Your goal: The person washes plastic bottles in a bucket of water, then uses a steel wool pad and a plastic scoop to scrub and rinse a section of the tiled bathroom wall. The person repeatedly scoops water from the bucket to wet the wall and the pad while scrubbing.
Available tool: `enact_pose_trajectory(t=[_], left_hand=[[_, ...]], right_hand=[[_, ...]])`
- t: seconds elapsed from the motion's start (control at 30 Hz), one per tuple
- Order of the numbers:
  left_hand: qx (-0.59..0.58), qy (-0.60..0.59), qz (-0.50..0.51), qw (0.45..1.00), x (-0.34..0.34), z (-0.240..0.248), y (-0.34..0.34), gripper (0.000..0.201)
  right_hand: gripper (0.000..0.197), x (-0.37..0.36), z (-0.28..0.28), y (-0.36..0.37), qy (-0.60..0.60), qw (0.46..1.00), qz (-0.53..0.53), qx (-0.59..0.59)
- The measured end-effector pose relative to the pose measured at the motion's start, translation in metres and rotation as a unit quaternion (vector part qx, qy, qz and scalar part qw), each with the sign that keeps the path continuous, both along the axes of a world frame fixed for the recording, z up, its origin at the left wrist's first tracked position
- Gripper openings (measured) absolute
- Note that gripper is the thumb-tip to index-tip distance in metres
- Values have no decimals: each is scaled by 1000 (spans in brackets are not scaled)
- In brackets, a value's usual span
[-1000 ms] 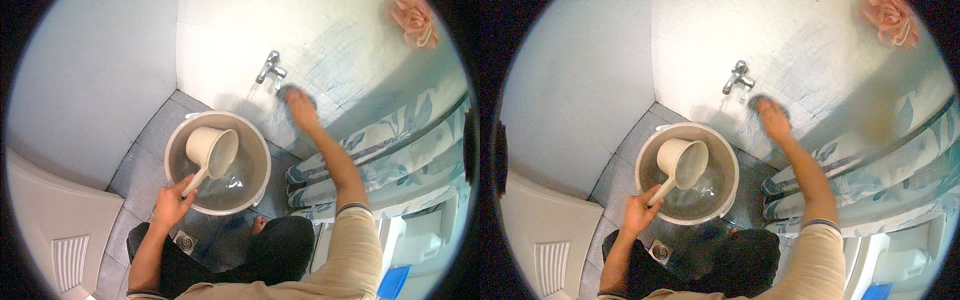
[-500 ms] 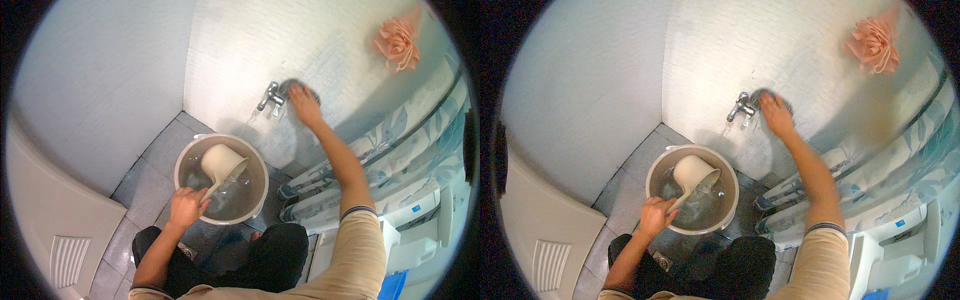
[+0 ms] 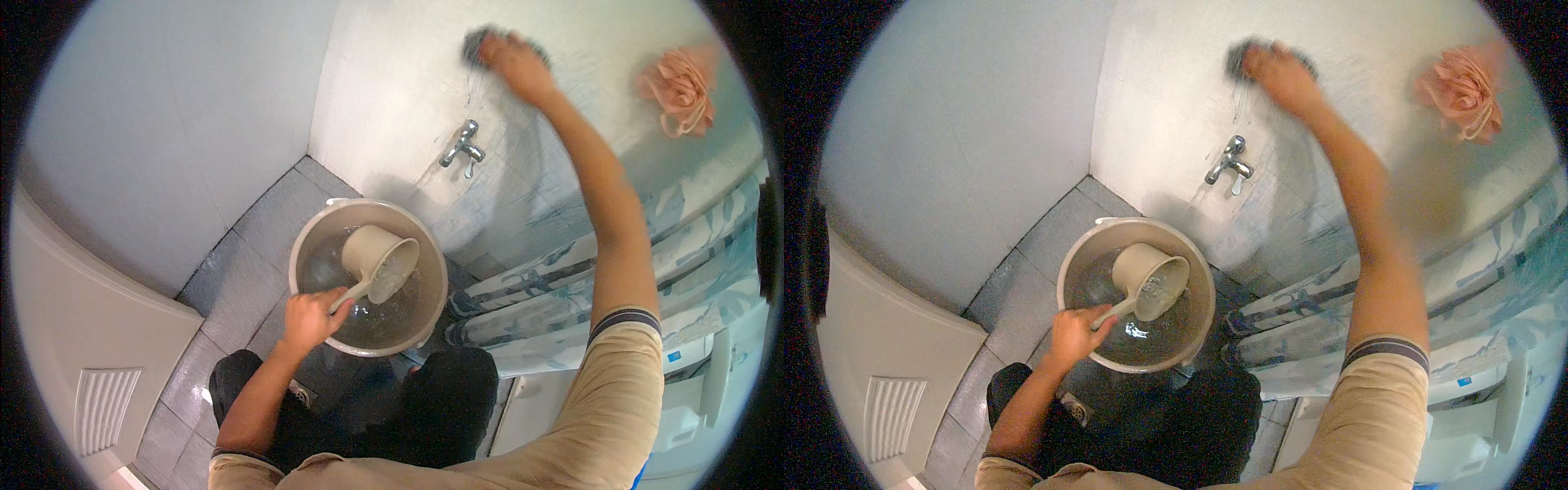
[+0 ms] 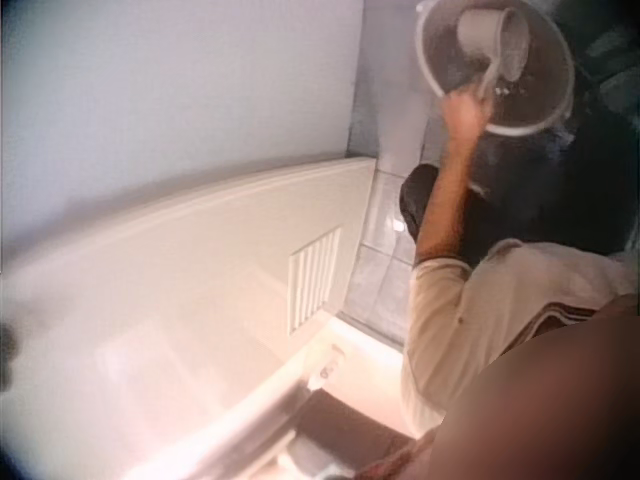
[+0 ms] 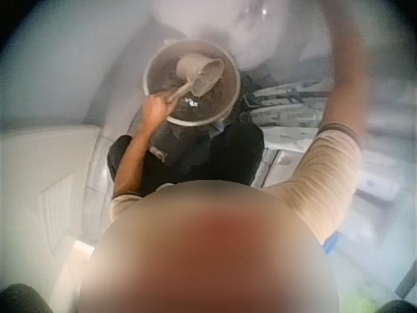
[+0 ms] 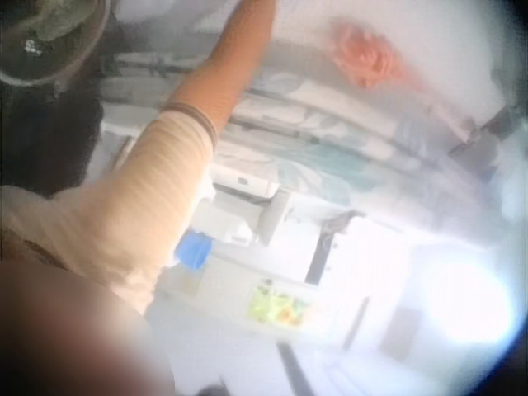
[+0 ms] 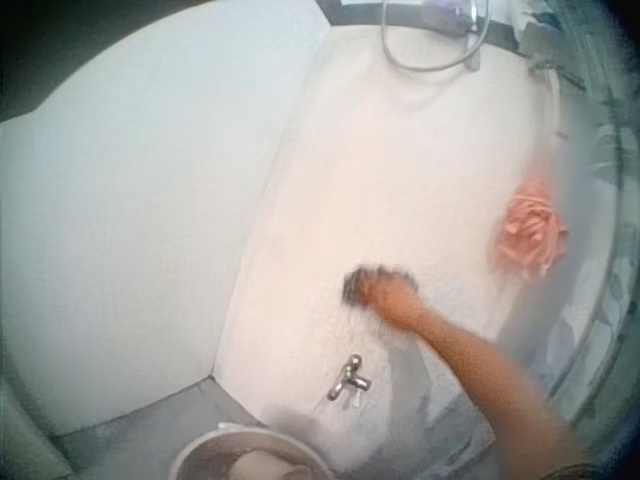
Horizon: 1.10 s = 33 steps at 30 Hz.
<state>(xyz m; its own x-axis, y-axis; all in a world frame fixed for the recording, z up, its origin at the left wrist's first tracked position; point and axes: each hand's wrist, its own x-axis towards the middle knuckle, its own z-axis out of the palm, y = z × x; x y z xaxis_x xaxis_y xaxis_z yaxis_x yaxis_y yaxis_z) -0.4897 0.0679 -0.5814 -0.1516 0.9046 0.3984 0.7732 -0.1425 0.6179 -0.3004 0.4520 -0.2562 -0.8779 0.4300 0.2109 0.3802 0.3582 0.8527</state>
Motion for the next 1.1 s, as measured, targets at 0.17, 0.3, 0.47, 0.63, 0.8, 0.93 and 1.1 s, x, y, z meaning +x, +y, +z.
enact_pose_trajectory(t=[0.17, 0.3, 0.47, 0.63, 0.8, 0.93, 1.1], left_hand=[[-34, -15, 1, 999, 0, 0, 0, 30], [-72, -4, 7, 997, -2, 4, -2, 30], [-36, -34, 2, 999, -1, 3, -1, 25], [-81, -16, 13, 997, -1, 0, 2, 31], [-48, -7, 13, 999, 0, 2, 0, 28], [-49, -10, 12, 999, 0, 1, 0, 30], [-35, -7, 20, 999, 1, -1, 2, 31]], right_hand=[[41, -16, -18, 31, -56, 998, 38, 19], [37, -8, -93, 28, -156, 983, 89, -29], [40, 105, -56, -16, -69, 993, 94, -36], [44, 67, -82, 0, -76, 996, 42, -23], [45, -18, -97, 41, -38, 993, 112, 16], [46, 80, -2, 12, 181, 980, 68, 51], [48, 104, 56, -4, 303, 927, -56, 213]])
